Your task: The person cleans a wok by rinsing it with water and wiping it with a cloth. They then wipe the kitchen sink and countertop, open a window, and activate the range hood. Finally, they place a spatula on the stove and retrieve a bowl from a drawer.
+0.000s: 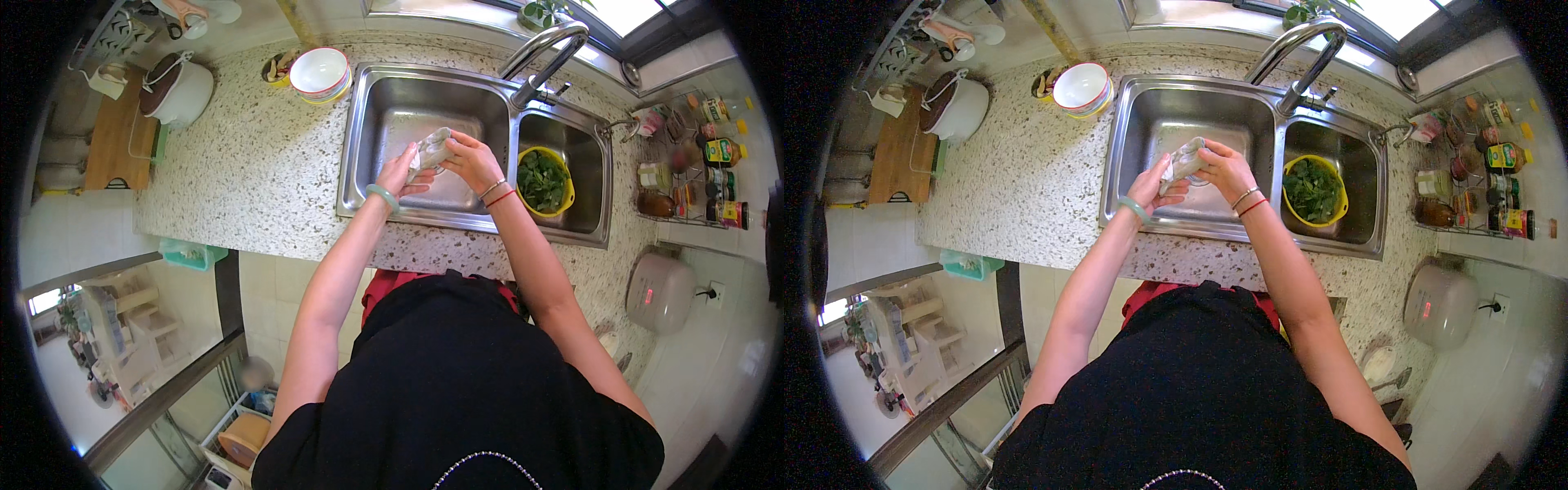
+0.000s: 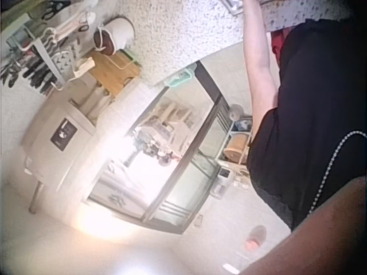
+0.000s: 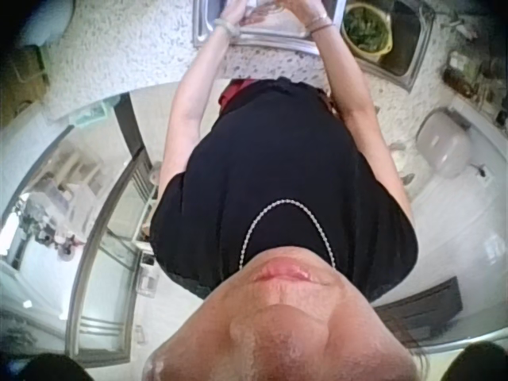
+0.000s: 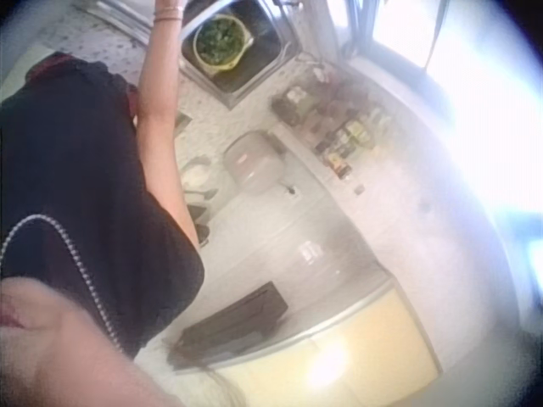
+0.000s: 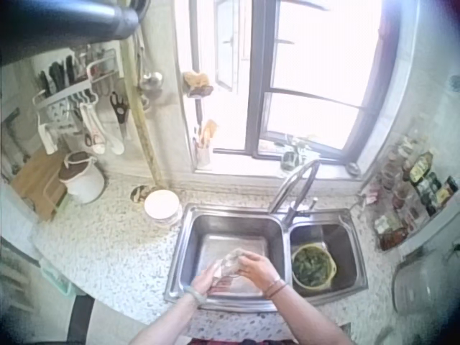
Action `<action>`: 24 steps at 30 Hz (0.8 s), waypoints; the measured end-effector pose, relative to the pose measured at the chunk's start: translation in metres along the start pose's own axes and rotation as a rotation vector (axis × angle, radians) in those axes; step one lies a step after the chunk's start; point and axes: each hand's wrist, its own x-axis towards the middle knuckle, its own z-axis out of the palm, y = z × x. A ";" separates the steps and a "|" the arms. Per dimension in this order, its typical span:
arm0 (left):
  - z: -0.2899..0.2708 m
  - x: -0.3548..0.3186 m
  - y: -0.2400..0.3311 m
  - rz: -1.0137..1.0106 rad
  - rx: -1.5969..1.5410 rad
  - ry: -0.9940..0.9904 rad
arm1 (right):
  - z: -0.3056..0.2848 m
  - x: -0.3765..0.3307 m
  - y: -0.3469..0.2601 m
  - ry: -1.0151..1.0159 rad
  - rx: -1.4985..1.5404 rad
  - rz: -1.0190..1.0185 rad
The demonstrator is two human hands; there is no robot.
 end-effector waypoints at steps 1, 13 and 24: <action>0.000 -0.002 0.000 0.011 -0.044 0.012 | 0.000 -0.001 0.003 -0.004 -0.007 -0.021; -0.010 -0.017 0.000 0.137 0.132 -0.045 | 0.030 -0.031 0.011 0.202 -0.269 -0.069; -0.013 -0.011 0.011 0.233 0.388 -0.079 | 0.008 -0.033 0.004 0.472 -0.391 -0.453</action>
